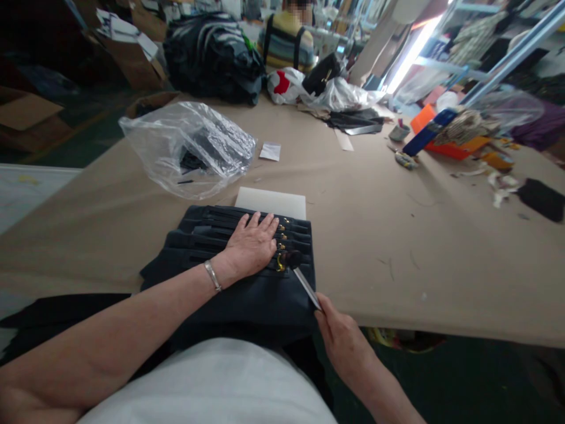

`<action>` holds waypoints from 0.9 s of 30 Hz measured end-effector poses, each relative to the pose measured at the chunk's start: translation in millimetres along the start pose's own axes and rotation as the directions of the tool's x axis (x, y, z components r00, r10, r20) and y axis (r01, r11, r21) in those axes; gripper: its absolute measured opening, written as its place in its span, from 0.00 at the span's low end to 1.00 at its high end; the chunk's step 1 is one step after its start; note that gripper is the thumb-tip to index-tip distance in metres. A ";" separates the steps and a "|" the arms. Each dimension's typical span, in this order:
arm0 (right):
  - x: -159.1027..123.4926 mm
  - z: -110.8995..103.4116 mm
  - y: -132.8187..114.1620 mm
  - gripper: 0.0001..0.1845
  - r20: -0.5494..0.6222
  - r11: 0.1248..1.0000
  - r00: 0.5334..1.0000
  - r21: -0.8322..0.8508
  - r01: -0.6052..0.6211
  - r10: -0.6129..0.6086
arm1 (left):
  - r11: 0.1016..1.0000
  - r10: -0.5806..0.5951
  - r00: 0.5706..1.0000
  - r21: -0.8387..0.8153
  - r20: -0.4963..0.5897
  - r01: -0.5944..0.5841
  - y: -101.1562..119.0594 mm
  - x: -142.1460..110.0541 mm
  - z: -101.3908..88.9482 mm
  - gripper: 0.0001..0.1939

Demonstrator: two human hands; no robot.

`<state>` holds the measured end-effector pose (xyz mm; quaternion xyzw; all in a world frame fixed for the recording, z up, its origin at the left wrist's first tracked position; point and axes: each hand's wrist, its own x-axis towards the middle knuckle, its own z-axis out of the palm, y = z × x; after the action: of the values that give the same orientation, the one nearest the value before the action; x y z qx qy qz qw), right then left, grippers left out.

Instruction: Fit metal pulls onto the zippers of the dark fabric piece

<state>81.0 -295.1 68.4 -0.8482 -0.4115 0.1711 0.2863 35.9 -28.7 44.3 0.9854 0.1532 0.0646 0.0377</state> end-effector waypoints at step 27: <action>45.2 -59.0 126.7 0.21 -0.292 0.874 0.951 -0.432 -0.223 0.098 | 0.991 0.121 0.856 -0.105 0.502 -0.079 -67.2 22.1 -61.8 0.67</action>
<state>215.3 -342.5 32.4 -0.9381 -0.3265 -0.0207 0.1138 28.2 45.4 101.6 0.9719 0.0837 -0.1888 0.1131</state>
